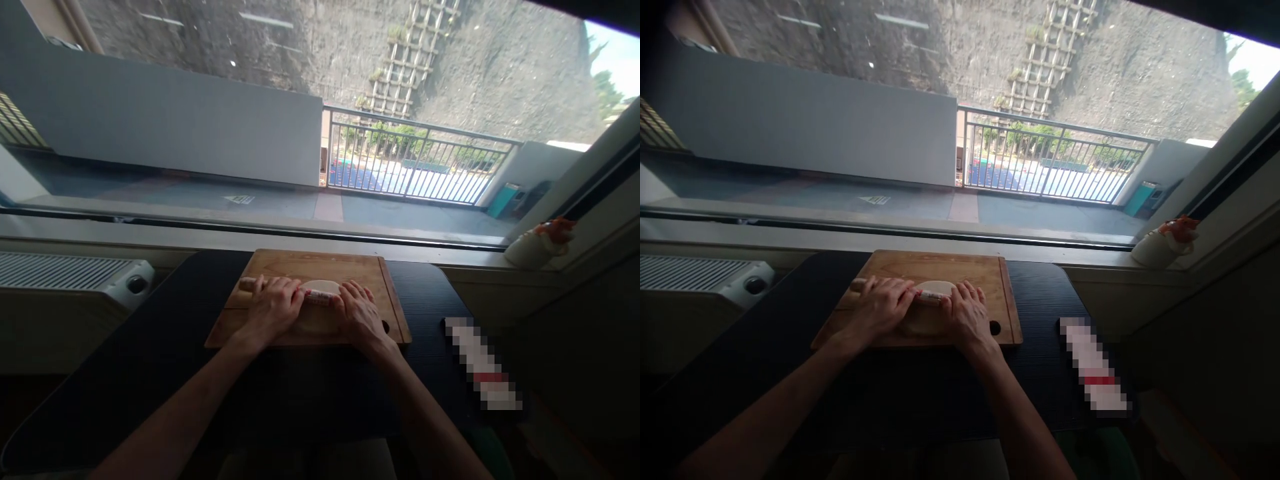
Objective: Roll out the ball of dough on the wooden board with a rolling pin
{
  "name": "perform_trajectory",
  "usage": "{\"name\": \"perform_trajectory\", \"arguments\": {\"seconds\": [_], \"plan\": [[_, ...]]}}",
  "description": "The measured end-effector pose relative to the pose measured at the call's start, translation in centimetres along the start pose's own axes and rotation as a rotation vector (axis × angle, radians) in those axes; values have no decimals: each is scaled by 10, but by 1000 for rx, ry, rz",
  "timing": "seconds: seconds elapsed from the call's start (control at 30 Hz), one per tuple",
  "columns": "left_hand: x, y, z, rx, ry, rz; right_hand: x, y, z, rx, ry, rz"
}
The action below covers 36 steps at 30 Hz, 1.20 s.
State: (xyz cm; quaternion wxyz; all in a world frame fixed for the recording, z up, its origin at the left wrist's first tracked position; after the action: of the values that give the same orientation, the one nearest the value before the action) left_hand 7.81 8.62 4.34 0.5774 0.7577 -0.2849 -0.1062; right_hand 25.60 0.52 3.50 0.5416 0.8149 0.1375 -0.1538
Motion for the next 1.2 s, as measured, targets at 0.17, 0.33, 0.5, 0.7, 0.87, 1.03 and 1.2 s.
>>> {"name": "perform_trajectory", "arguments": {"seconds": [0.17, 0.33, 0.5, 0.7, 0.87, 1.03, 1.2], "plan": [[-24, 11, 45, 159, -18, -77, 6, -30, -54, -85, -121, 170], [-26, 20, 64, 118, 3, -114, 1, -35, -91, -148, -100, 190], [-8, 23, 103, 25, -29, -15, 17, -26, -43, -180, -55, 199], [2, 20, 125, -92, 25, 188, 1, -37, -72, -226, -26, 140], [6, 17, 128, -131, 76, 228, -47, -68, -129, -237, 47, 111], [14, 13, 144, -117, 28, 181, -28, -60, -107, -233, 8, 129], [24, 4, 153, -82, -126, 200, 29, -37, -68, -277, -153, 157]]}}
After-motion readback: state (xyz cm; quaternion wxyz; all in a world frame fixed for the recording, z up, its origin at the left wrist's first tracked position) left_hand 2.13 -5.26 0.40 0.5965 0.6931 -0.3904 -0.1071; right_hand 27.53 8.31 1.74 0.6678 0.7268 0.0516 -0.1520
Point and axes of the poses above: each hand's wrist, its own z-axis away from the middle knuckle, its own y-axis out of the back of the hand, x = y × z, the point moved 2 cm from there along -z, towards the middle knuckle, and after that the axes turned 1 degree about -y, right-handed, at the moved point
